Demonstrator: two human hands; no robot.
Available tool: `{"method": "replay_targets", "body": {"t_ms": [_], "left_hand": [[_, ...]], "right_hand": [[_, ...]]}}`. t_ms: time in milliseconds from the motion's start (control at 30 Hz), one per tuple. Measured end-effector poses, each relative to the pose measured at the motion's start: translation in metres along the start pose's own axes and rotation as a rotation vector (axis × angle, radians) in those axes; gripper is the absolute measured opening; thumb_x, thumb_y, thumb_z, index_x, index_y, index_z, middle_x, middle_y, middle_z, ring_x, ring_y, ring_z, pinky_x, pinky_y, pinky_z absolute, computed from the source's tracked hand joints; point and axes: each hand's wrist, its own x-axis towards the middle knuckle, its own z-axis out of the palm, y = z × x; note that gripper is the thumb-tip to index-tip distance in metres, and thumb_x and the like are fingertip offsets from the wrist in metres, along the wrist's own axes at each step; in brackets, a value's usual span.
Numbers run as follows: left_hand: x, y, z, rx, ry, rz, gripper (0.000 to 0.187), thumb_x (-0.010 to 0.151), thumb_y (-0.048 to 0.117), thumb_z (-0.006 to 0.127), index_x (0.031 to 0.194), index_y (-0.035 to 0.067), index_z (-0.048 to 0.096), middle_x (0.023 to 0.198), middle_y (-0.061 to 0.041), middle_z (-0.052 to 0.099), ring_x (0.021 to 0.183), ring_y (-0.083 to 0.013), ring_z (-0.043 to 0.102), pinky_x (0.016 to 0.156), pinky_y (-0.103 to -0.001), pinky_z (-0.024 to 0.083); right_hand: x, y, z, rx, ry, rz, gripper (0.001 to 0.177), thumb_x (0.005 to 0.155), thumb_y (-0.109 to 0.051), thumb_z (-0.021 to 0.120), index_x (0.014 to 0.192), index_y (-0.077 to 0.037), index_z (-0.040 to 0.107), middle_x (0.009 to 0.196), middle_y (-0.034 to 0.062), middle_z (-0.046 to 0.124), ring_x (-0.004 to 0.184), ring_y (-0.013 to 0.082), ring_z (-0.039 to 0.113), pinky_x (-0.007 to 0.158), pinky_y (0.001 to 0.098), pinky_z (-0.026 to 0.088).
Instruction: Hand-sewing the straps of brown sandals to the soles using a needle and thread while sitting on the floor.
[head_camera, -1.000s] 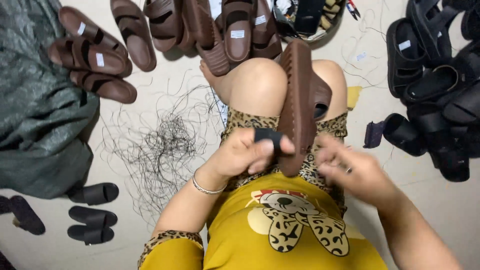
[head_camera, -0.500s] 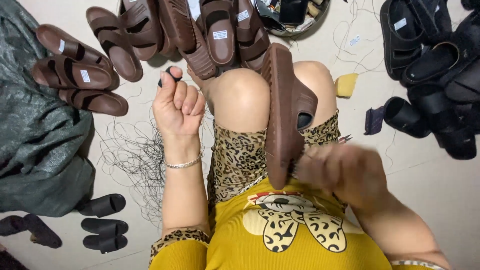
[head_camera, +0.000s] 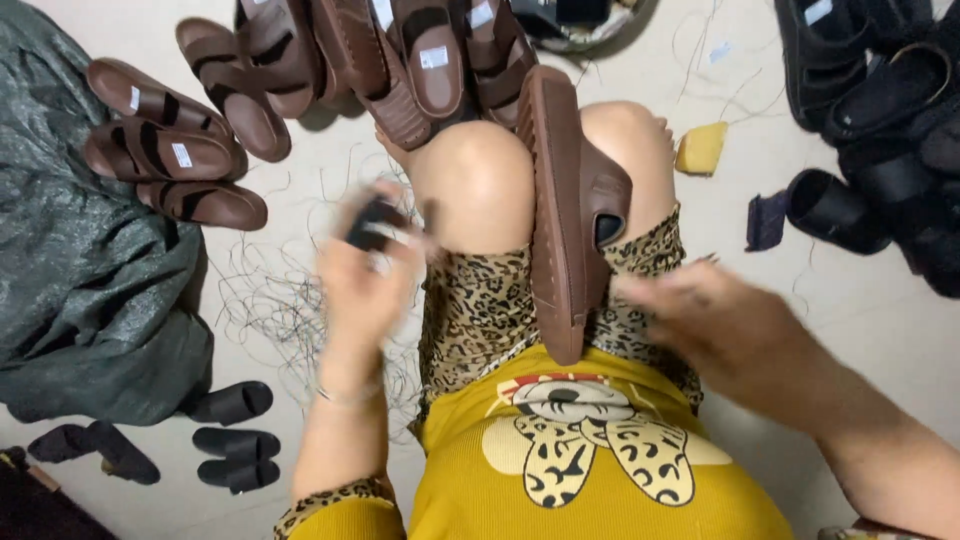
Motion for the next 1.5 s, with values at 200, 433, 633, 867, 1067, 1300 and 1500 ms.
{"method": "replay_targets", "body": {"t_ms": [200, 433, 633, 867, 1067, 1300, 1500], "left_hand": [[-0.025, 0.024, 0.037, 0.139, -0.577, 0.315, 0.08, 0.094, 0.051, 0.067, 0.152, 0.004, 0.039, 0.164, -0.024, 0.032, 0.15, -0.0396, 0.047, 0.105, -0.046, 0.053], [-0.038, 0.005, 0.051, 0.271, -0.629, 0.34, 0.092, 0.096, 0.056, 0.07, 0.161, 0.008, 0.026, 0.171, -0.017, 0.025, 0.145, -0.0344, 0.06, 0.065, -0.036, 0.062], [-0.047, -0.004, 0.065, 0.297, -0.448, 0.482, 0.083, 0.102, 0.057, 0.064, 0.159, 0.005, 0.034, 0.166, -0.022, 0.037, 0.125, -0.0271, 0.079, 0.065, -0.03, 0.06], [-0.045, -0.008, 0.064, 0.289, -0.436, 0.512, 0.093, 0.099, 0.05, 0.079, 0.16, 0.001, 0.029, 0.165, -0.026, 0.035, 0.125, -0.0288, 0.079, 0.066, -0.03, 0.061], [-0.044, 0.005, 0.055, 0.366, -0.301, 0.486, 0.088, 0.086, 0.066, 0.066, 0.142, -0.001, 0.051, 0.138, -0.019, 0.06, 0.094, -0.0259, 0.077, 0.069, -0.038, 0.065], [-0.036, 0.021, 0.043, -0.908, -0.65, -0.011, 0.011, 0.102, 0.012, 0.067, 0.107, 0.002, 0.067, 0.073, -0.005, 0.066, 0.057, -0.0115, 0.06, 0.056, -0.021, 0.051], [-0.054, 0.037, 0.068, 0.054, -0.6, 0.085, 0.023, 0.099, 0.015, 0.059, 0.11, -0.006, 0.059, 0.084, -0.02, 0.066, 0.056, -0.0327, 0.066, 0.044, -0.039, 0.054]], "right_hand": [[0.012, -0.012, 0.002, -0.198, -0.203, -0.007, 0.057, 0.097, -0.017, 0.058, 0.147, -0.042, 0.048, 0.092, -0.0001, 0.066, 0.072, 0.0195, 0.064, 0.05, 0.0358, 0.046], [0.015, -0.012, 0.002, -0.437, -0.319, 0.002, 0.058, 0.098, -0.027, 0.051, 0.149, -0.052, 0.039, 0.082, -0.001, 0.054, 0.061, 0.0215, 0.056, 0.039, 0.0409, 0.043], [0.007, -0.046, 0.003, -0.822, -0.209, -0.079, 0.073, 0.079, -0.018, 0.066, 0.148, -0.037, 0.052, 0.077, 0.0024, 0.056, 0.048, 0.0232, 0.056, 0.042, 0.0387, 0.047], [0.051, -0.051, 0.009, -0.474, -0.349, 0.017, 0.041, 0.092, -0.026, 0.06, 0.132, -0.022, 0.057, 0.094, 0.0032, 0.065, 0.056, 0.0316, 0.066, 0.038, 0.048, 0.049], [0.051, -0.032, 0.014, -0.301, -0.244, 0.118, 0.019, 0.099, -0.034, 0.054, 0.114, -0.025, 0.06, 0.087, -0.0054, 0.073, 0.069, 0.0238, 0.07, 0.046, 0.0409, 0.05], [0.037, -0.014, 0.025, -0.117, -0.001, -0.001, 0.041, 0.096, -0.039, 0.06, 0.126, -0.013, 0.065, 0.094, 0.0037, 0.075, 0.071, 0.0262, 0.075, 0.058, 0.0385, 0.058], [0.02, -0.037, -0.009, -0.475, -0.149, 0.028, 0.044, 0.093, -0.036, 0.059, 0.136, -0.037, 0.052, 0.071, -0.0028, 0.063, 0.058, 0.0263, 0.069, 0.044, 0.0416, 0.054]]}}
